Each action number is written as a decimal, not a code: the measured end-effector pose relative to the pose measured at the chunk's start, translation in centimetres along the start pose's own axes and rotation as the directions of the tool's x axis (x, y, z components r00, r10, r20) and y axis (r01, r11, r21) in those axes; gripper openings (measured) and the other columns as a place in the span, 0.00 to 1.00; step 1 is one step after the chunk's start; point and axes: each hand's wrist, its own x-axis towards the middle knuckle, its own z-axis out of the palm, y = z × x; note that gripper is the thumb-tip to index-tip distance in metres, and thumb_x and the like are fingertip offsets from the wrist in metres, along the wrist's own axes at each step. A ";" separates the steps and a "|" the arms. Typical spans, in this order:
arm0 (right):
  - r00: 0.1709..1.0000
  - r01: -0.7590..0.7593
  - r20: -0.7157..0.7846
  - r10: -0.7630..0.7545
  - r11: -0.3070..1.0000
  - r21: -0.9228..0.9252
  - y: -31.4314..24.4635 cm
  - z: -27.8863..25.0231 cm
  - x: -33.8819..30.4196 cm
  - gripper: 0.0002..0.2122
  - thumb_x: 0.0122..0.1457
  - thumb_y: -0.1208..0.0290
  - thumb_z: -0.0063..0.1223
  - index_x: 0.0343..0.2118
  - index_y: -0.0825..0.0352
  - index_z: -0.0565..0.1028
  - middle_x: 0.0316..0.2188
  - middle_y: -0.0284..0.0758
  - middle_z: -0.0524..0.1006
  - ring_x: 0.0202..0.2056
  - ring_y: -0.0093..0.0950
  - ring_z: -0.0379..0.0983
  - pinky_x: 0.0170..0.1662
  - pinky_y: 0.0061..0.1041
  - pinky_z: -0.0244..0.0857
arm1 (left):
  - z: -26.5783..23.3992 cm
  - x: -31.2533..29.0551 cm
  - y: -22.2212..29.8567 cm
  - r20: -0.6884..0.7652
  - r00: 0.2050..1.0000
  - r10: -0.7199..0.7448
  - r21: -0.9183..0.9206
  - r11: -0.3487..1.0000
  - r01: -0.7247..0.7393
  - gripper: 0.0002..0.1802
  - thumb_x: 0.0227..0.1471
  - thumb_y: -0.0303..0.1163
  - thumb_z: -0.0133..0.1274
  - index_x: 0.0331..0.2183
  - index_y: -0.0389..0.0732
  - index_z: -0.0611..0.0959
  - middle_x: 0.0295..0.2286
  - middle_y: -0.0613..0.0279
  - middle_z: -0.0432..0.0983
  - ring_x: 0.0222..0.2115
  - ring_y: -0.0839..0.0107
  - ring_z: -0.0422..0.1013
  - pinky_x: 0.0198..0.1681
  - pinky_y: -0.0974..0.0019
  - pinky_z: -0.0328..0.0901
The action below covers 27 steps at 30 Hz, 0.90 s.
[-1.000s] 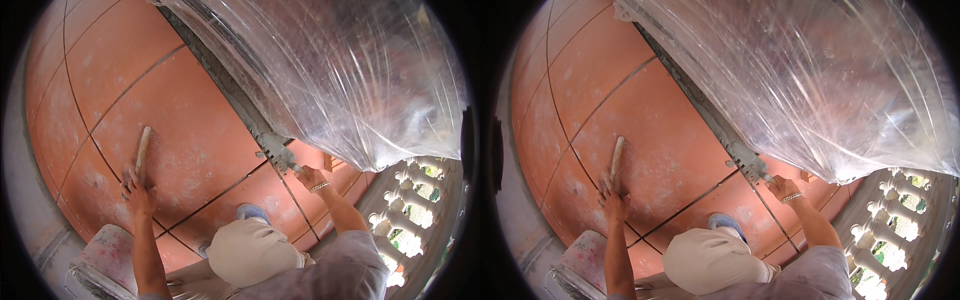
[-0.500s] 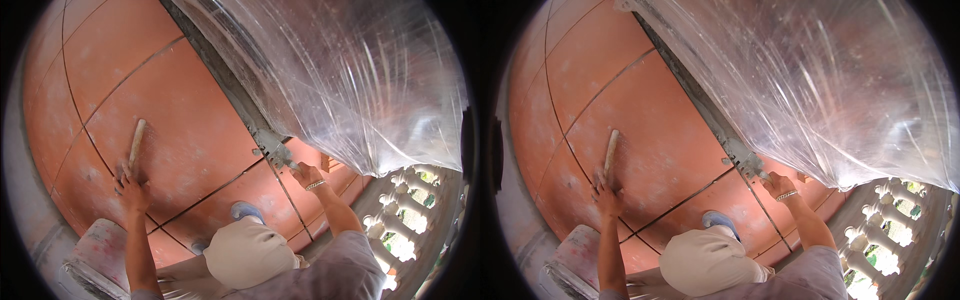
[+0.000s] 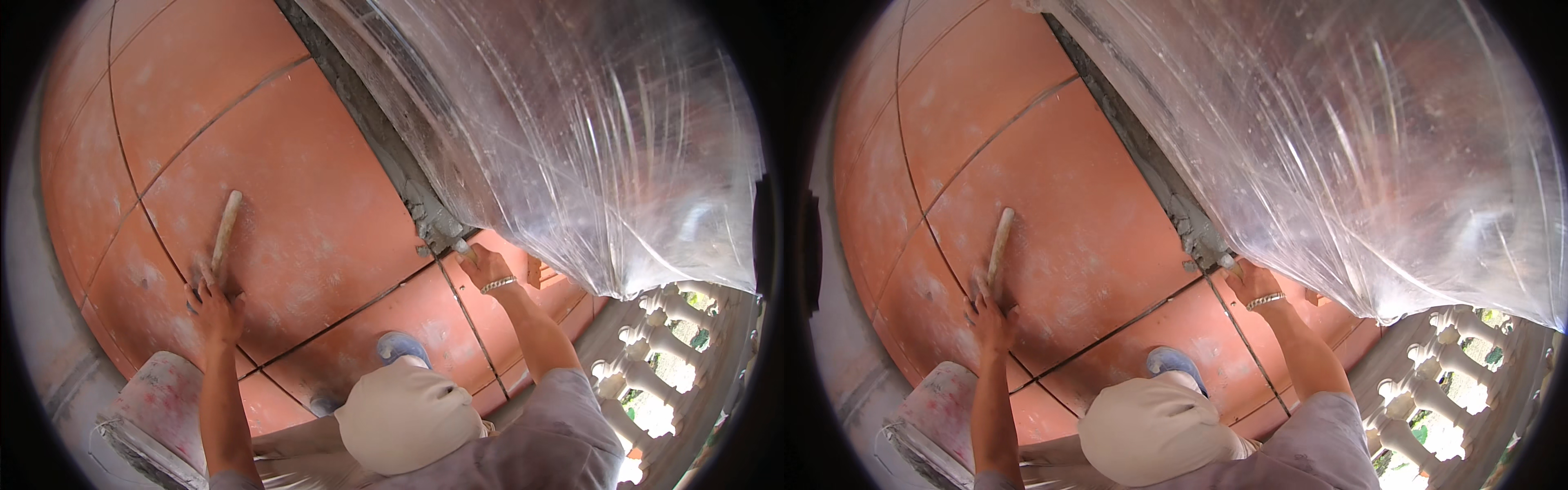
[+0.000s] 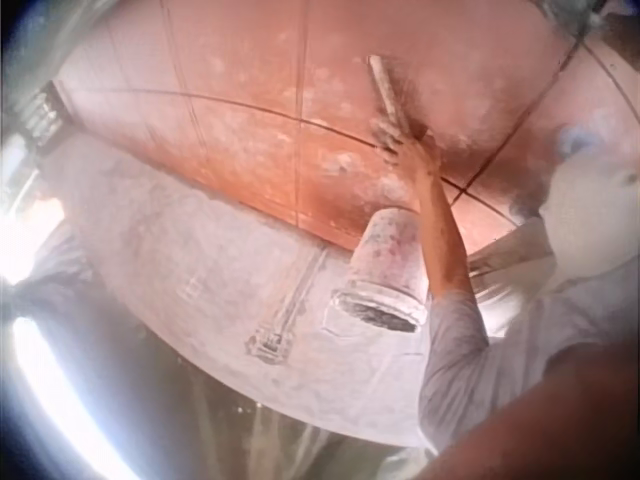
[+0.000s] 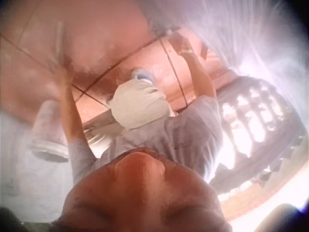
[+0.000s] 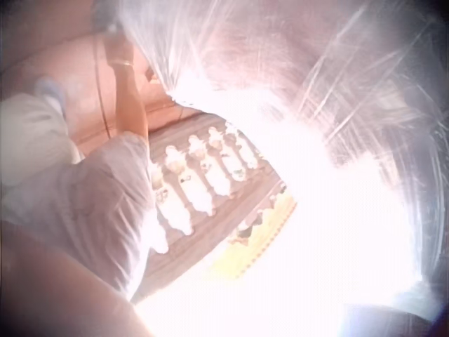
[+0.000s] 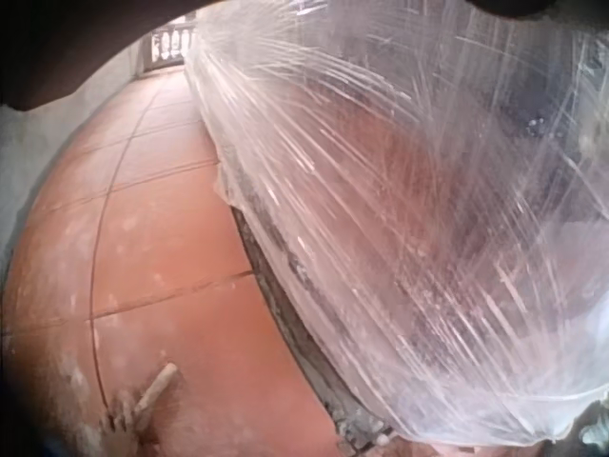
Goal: The person carries a terracotta tile to a tiled balcony, then kneels and uses a notched trowel to apply grout from a bucket into the joints between existing tiles. The person repeatedly scoops grout and presses it into the gaps along the floor and near a plastic-covered object.
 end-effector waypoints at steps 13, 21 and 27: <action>0.985 -0.156 0.088 0.150 0.985 0.070 0.3 -0.1 -0.6 0.20 0.61 0.50 0.53 0.35 0.68 0.74 0.25 0.49 0.77 0.30 0.49 0.76 0.35 0.42 0.68 | -1.7 -0.2 0.2 0.067 0.998 -0.013 -0.071 0.997 0.018 0.57 0.49 0.43 0.63 0.69 0.49 0.45 0.64 0.52 0.55 0.67 0.42 0.40 0.61 0.27 0.48; 0.986 -0.139 0.102 0.133 0.989 0.048 -0.4 -0.4 -0.3 0.23 0.61 0.46 0.52 0.35 0.69 0.74 0.28 0.51 0.78 0.32 0.52 0.76 0.37 0.44 0.68 | -1.1 -0.2 0.0 0.030 1.000 -0.010 -0.053 0.999 0.011 0.60 0.47 0.46 0.64 0.69 0.49 0.43 0.63 0.52 0.55 0.67 0.41 0.41 0.61 0.28 0.48; 0.967 -0.217 0.154 0.203 0.973 0.081 -1.8 -0.1 1.6 0.23 0.61 0.46 0.51 0.37 0.68 0.74 0.30 0.53 0.78 0.36 0.53 0.76 0.40 0.44 0.68 | -0.5 -0.1 -0.3 -0.019 1.000 0.011 -0.106 0.994 -0.013 0.61 0.45 0.42 0.66 0.69 0.50 0.44 0.62 0.50 0.56 0.66 0.39 0.41 0.59 0.22 0.45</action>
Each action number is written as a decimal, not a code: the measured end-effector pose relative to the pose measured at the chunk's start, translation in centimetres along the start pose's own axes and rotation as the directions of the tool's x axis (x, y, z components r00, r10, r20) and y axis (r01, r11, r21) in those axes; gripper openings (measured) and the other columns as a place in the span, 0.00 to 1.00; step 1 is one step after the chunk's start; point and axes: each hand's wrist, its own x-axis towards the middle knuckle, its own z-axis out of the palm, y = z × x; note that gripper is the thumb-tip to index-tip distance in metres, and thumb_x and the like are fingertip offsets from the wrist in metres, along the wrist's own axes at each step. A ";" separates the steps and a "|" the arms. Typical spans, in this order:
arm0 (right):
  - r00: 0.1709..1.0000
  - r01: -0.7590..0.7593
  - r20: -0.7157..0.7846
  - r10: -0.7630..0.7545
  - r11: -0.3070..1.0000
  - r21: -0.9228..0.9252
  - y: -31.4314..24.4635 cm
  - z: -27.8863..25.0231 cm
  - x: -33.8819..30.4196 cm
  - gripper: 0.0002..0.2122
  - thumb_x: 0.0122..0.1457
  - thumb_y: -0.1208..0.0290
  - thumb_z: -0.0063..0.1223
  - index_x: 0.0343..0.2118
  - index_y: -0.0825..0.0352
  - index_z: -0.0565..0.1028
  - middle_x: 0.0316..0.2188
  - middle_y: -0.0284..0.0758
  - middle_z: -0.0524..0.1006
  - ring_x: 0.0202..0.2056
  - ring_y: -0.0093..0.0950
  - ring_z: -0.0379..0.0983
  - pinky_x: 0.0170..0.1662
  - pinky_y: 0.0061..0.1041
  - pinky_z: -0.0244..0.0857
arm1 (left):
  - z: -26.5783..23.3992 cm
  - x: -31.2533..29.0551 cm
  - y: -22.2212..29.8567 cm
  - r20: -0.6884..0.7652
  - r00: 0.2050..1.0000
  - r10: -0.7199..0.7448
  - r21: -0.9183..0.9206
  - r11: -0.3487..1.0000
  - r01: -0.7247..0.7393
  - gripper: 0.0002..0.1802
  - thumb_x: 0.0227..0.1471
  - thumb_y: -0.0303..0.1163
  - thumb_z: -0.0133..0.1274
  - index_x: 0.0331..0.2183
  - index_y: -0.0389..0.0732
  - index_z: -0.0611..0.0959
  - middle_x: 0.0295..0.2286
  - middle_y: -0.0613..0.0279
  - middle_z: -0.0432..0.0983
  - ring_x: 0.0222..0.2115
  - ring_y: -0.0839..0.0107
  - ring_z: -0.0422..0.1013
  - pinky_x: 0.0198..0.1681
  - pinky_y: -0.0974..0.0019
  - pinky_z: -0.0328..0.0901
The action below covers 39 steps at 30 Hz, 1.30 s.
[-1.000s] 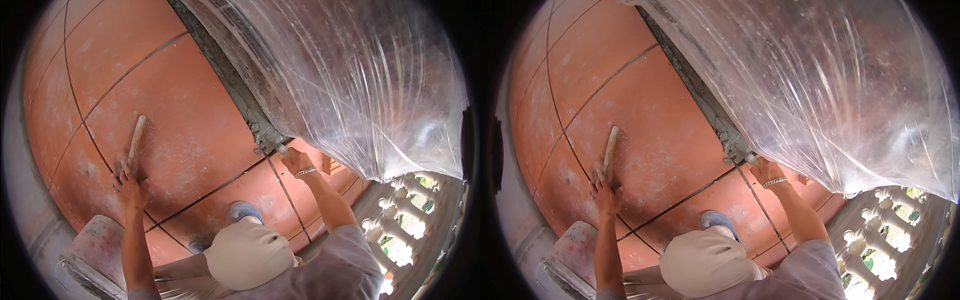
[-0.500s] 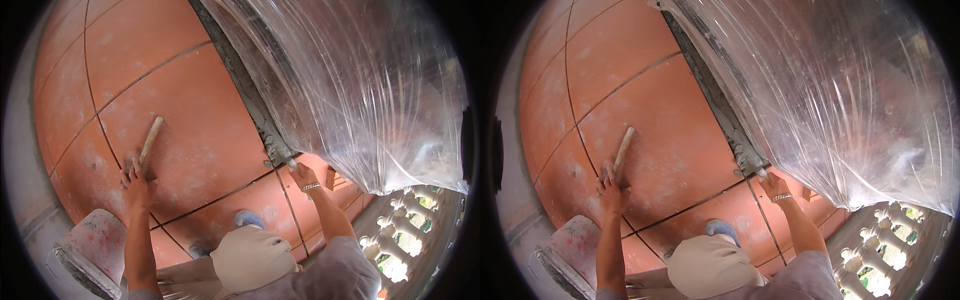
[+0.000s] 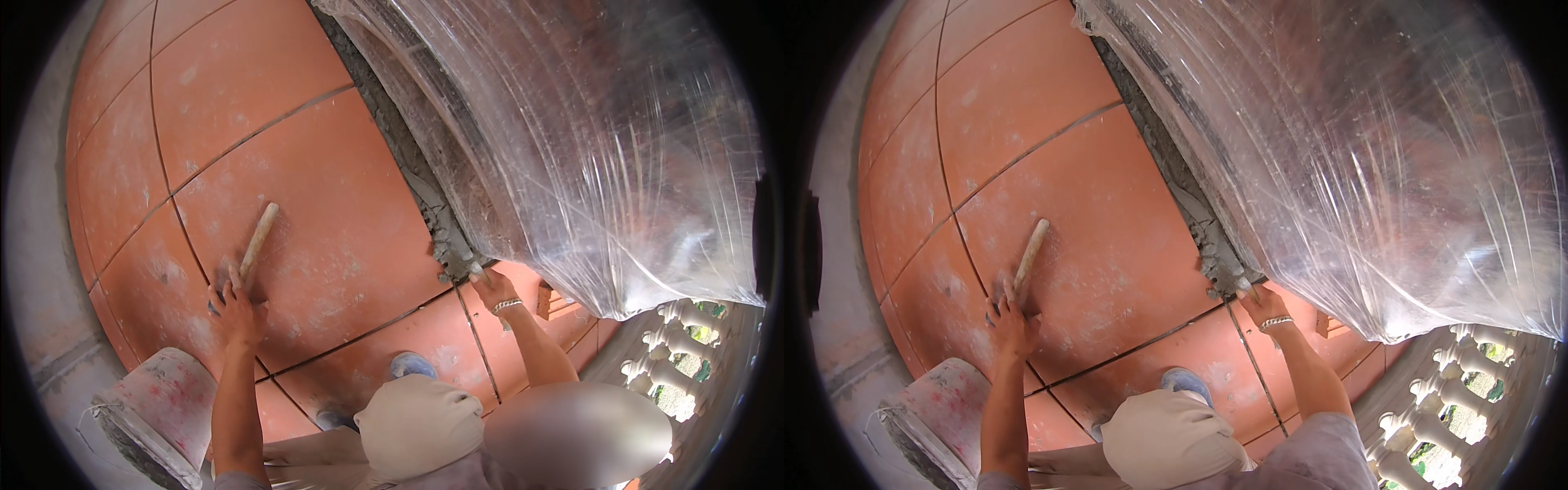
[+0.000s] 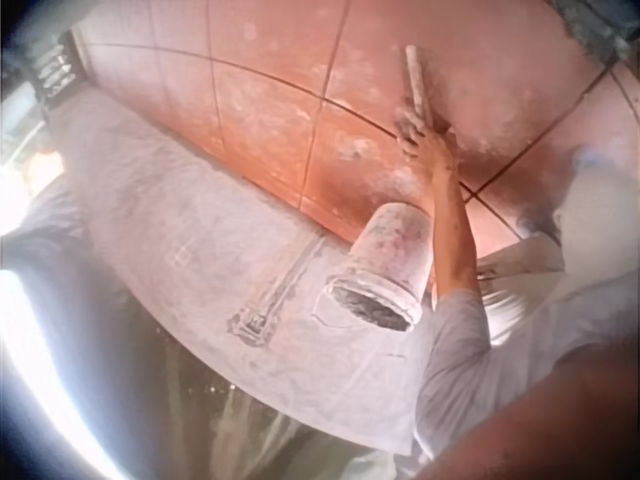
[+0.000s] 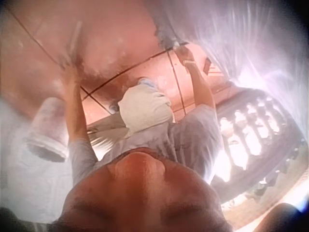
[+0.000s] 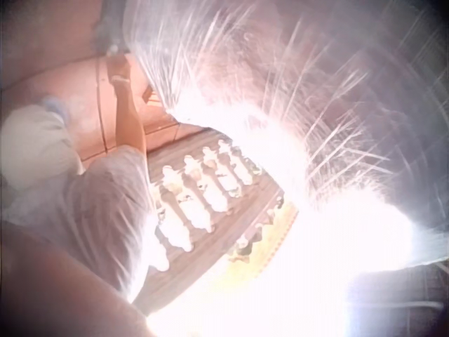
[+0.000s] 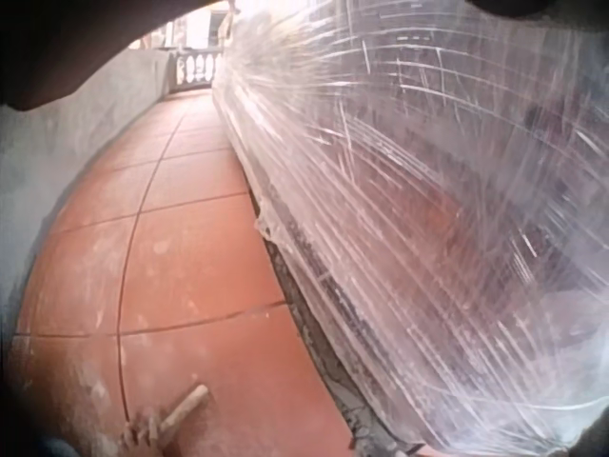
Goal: The person carries a terracotta tile to a tiled balcony, then kneels and uses a notched trowel to apply grout from a bucket into the joints between existing tiles. The person repeatedly scoops grout and presses it into the gaps along the floor and near a plastic-covered object.
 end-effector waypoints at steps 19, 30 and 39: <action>0.999 -0.014 -0.043 0.017 0.997 0.070 -2.8 1.7 0.1 0.27 0.61 0.41 0.49 0.36 0.68 0.73 0.28 0.53 0.78 0.34 0.55 0.75 0.37 0.47 0.68 | -1.7 -0.6 0.6 0.045 0.999 -0.017 -0.093 0.995 0.021 0.58 0.46 0.40 0.64 0.69 0.49 0.46 0.63 0.49 0.55 0.67 0.40 0.38 0.61 0.24 0.44; 0.997 0.079 0.009 -0.079 0.997 0.020 -7.0 1.9 -1.9 0.27 0.62 0.41 0.48 0.38 0.68 0.73 0.27 0.52 0.78 0.34 0.54 0.76 0.38 0.47 0.68 | -2.0 -0.3 0.7 0.074 0.996 -0.054 -0.034 0.998 0.057 0.59 0.48 0.45 0.63 0.69 0.51 0.43 0.64 0.52 0.55 0.68 0.42 0.39 0.61 0.27 0.46; 0.938 0.346 0.035 -0.344 0.934 -0.091 -15.4 1.0 -0.5 0.15 0.60 0.62 0.52 0.45 0.65 0.73 0.34 0.52 0.79 0.37 0.54 0.76 0.40 0.47 0.69 | 1.8 0.6 -1.7 -0.108 0.993 -0.049 -0.079 0.996 0.041 0.59 0.44 0.48 0.66 0.69 0.58 0.49 0.67 0.60 0.49 0.67 0.46 0.43 0.60 0.24 0.42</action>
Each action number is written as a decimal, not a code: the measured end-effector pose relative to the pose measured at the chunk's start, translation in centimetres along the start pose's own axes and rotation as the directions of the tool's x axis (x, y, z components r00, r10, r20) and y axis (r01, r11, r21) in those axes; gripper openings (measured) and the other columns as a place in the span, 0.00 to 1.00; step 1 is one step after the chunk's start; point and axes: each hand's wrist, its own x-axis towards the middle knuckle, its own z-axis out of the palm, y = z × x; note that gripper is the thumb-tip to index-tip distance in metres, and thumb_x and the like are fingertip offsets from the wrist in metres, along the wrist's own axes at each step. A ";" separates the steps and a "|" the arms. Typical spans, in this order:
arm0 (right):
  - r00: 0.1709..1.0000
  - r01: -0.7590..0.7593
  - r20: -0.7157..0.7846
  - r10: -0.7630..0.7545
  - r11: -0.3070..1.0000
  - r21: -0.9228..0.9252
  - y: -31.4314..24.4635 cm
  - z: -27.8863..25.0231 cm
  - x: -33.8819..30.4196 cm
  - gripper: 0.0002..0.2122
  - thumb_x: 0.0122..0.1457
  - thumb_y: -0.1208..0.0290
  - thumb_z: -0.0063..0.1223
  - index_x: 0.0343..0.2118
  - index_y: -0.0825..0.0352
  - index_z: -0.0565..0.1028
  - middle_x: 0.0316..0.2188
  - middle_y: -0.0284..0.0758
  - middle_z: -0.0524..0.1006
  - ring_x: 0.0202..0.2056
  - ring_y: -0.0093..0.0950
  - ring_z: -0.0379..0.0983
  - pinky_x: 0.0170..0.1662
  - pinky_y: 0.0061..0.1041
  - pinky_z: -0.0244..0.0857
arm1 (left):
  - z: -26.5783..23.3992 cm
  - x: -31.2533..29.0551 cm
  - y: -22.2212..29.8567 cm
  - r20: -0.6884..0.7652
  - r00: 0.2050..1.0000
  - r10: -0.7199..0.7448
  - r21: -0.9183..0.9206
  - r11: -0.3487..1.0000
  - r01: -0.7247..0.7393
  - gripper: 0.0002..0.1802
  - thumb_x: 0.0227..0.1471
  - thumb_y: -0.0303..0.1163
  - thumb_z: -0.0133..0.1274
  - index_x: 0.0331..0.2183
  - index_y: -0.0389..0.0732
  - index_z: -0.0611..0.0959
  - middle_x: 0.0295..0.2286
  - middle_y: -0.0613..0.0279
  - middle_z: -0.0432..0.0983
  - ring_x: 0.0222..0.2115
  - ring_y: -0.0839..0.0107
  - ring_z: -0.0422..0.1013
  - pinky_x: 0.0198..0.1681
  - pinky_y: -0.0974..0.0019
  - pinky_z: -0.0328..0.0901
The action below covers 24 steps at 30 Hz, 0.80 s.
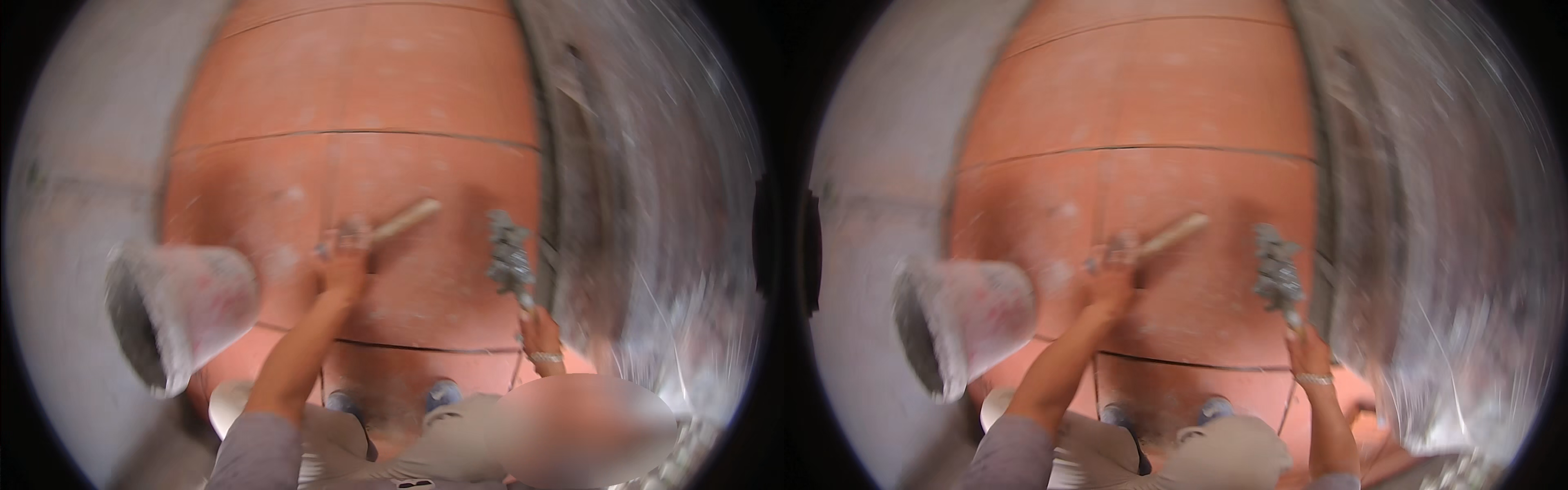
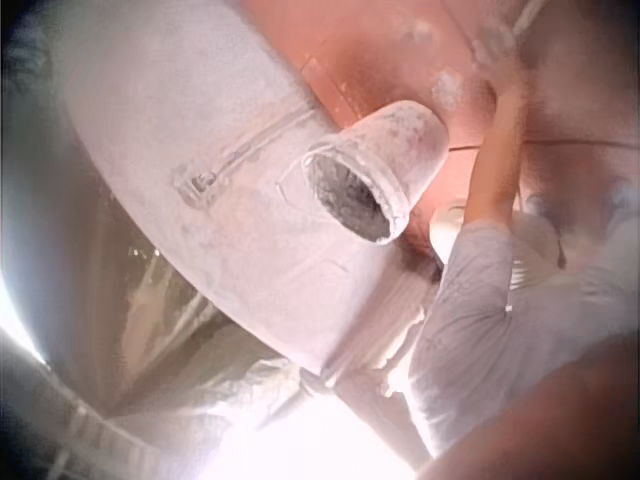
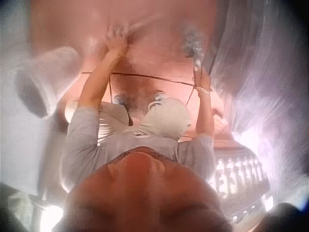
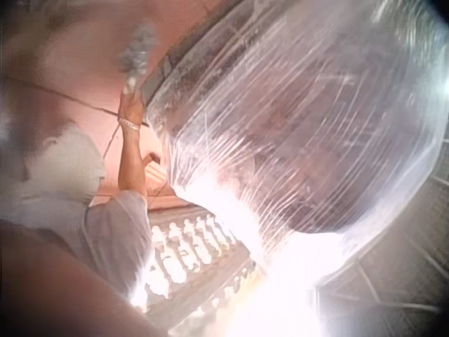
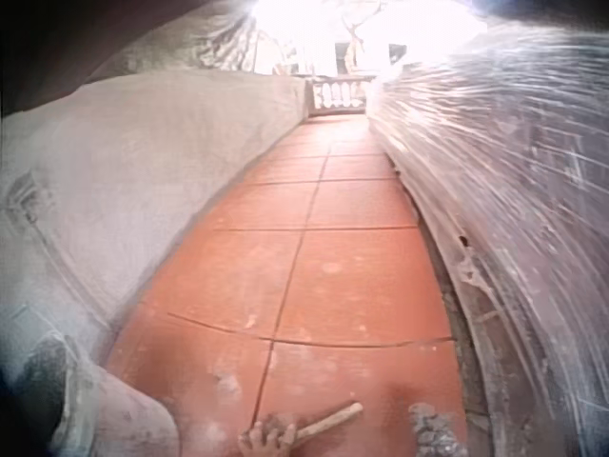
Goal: The person carries a terracotta tile to a tiled balcony, then kneels and uses a notched trowel to apply grout from a bucket into the joints between existing tiles. The person repeatedly scoops grout and presses it into the gaps along the floor and near a plastic-covered object.
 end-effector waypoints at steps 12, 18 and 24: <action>0.380 0.919 0.049 -0.924 0.383 0.092 -35.4 0.2 -2.8 0.19 0.60 0.66 0.52 0.52 0.68 0.71 0.37 0.47 0.79 0.36 0.48 0.77 0.38 0.41 0.71 | 1.5 -0.5 0.7 0.135 0.990 -0.044 -0.194 0.978 0.070 0.38 0.61 0.42 0.45 0.69 0.60 0.52 0.65 0.54 0.54 0.69 0.49 0.36 0.62 0.25 0.40; -0.065 0.998 0.126 -0.990 -0.067 -0.017 -47.3 10.3 -10.5 0.17 0.56 0.71 0.54 0.49 0.69 0.74 0.31 0.38 0.75 0.32 0.38 0.75 0.31 0.36 0.71 | 8.2 1.2 3.3 -0.284 0.942 -0.176 0.730 0.597 0.332 0.36 0.59 0.41 0.49 0.66 0.56 0.59 0.60 0.54 0.62 0.66 0.56 0.48 0.63 0.39 0.52; -0.037 0.998 -0.016 -0.999 -0.038 0.055 -45.6 9.5 -10.4 0.20 0.55 0.69 0.60 0.50 0.68 0.73 0.36 0.38 0.76 0.33 0.37 0.76 0.33 0.38 0.71 | 3.2 -1.2 0.7 -0.065 0.987 -0.147 0.005 0.989 0.148 0.46 0.52 0.44 0.58 0.67 0.53 0.55 0.61 0.53 0.60 0.67 0.51 0.44 0.63 0.35 0.49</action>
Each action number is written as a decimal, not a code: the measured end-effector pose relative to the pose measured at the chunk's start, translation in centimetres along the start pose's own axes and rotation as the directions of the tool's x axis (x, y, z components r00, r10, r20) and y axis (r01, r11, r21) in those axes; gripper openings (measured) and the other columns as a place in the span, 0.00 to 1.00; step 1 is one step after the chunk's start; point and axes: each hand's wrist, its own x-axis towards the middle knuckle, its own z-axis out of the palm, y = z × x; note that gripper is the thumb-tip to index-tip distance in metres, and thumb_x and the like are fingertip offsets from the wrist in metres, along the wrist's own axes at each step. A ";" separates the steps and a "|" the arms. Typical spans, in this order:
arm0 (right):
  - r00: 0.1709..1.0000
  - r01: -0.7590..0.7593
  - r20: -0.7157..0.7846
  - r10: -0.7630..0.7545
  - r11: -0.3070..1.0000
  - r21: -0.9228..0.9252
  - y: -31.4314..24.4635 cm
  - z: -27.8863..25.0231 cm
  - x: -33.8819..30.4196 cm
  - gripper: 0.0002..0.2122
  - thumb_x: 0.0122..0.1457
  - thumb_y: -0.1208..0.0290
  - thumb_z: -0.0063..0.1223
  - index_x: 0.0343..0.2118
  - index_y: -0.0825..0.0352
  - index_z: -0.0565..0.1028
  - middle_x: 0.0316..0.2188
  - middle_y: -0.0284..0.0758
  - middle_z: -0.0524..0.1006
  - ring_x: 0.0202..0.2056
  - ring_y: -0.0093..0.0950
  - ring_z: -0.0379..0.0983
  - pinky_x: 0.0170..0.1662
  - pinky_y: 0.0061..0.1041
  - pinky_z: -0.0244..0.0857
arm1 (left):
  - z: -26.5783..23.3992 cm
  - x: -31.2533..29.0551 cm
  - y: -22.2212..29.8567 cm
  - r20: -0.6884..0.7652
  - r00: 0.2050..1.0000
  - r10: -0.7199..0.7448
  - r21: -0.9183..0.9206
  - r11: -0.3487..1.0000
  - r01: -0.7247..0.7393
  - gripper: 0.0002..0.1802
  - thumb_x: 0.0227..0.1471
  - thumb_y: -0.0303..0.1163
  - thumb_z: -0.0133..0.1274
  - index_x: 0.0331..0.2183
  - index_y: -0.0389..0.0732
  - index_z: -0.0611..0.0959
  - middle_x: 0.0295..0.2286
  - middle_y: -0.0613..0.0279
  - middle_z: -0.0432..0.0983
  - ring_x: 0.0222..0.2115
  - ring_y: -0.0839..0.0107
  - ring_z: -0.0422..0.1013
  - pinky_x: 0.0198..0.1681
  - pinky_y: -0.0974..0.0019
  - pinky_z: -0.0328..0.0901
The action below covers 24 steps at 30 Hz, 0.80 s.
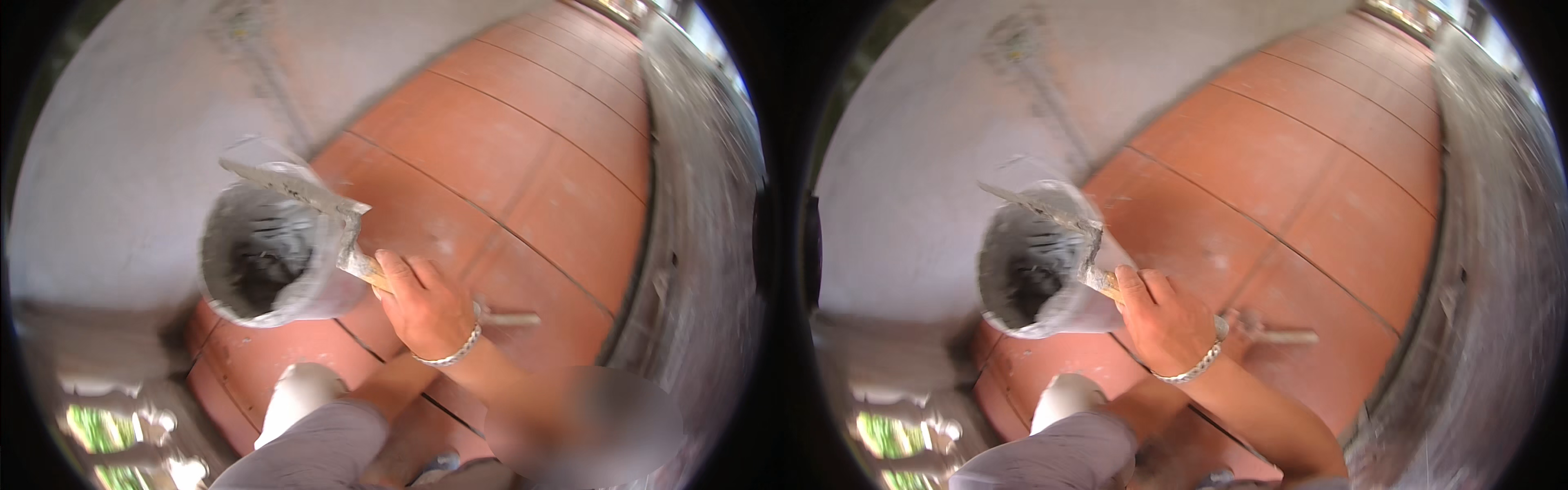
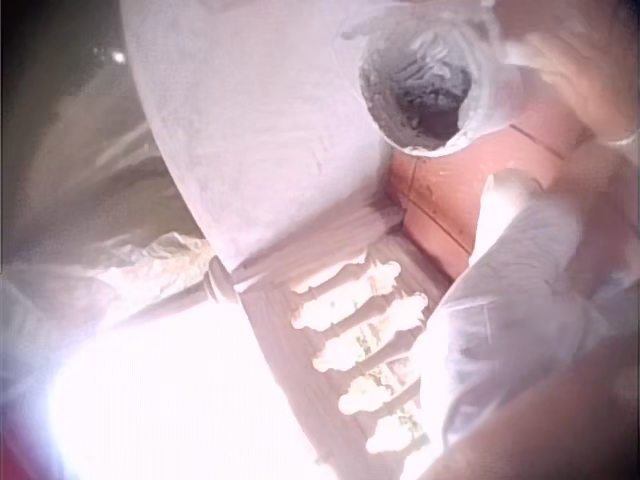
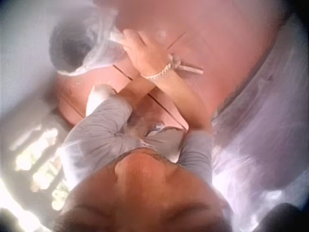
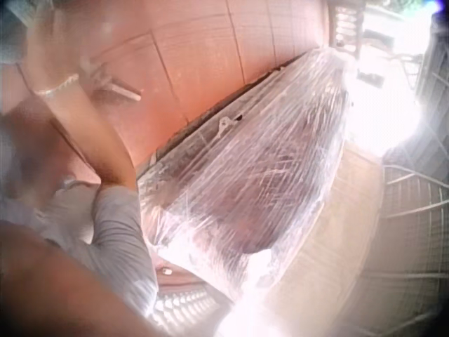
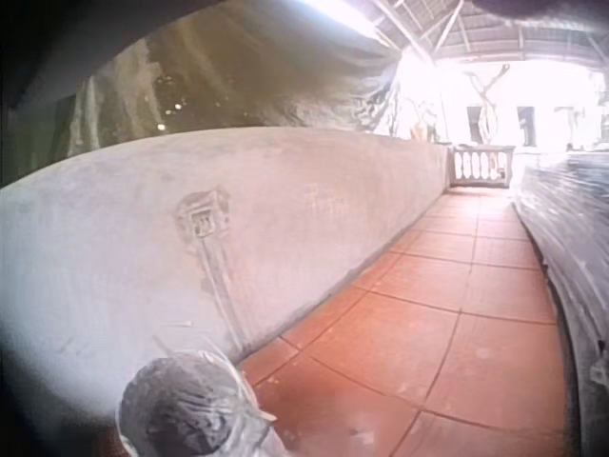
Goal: The person carries a terracotta tile to a tiled balcony, then kneels and uses a notched trowel to apply grout from a bucket into the joints between existing tiles. The person repeatedly scoops grout and presses it into the gaps along the floor and near a plastic-covered object.
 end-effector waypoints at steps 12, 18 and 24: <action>-0.318 -0.815 0.002 0.948 -0.274 0.511 4.5 -8.6 -40.3 0.12 0.65 0.60 0.51 0.39 0.65 0.70 0.21 0.29 0.71 0.16 0.18 0.65 0.18 0.23 0.63 | -5.9 0.3 0.1 0.197 0.969 0.146 -0.117 0.985 -0.125 0.57 0.47 0.44 0.65 0.69 0.53 0.47 0.63 0.50 0.57 0.68 0.43 0.36 0.61 0.22 0.41; -0.604 -0.569 0.046 0.795 -0.471 0.674 -0.2 -8.6 -48.3 0.11 0.65 0.61 0.50 0.37 0.65 0.69 0.20 0.31 0.70 0.15 0.20 0.66 0.17 0.24 0.64 | -6.1 0.1 0.8 0.188 0.971 0.149 -0.082 0.987 -0.136 0.58 0.47 0.41 0.65 0.69 0.51 0.46 0.63 0.48 0.57 0.68 0.44 0.37 0.61 0.23 0.41; -0.555 -0.411 0.164 0.816 -0.440 0.799 0.3 -8.4 -49.6 0.12 0.65 0.60 0.48 0.38 0.66 0.69 0.21 0.31 0.70 0.17 0.22 0.67 0.18 0.26 0.64 | -5.9 0.3 0.9 0.175 0.973 0.149 -0.075 0.988 -0.138 0.58 0.47 0.40 0.65 0.69 0.52 0.46 0.63 0.49 0.56 0.68 0.43 0.37 0.61 0.22 0.41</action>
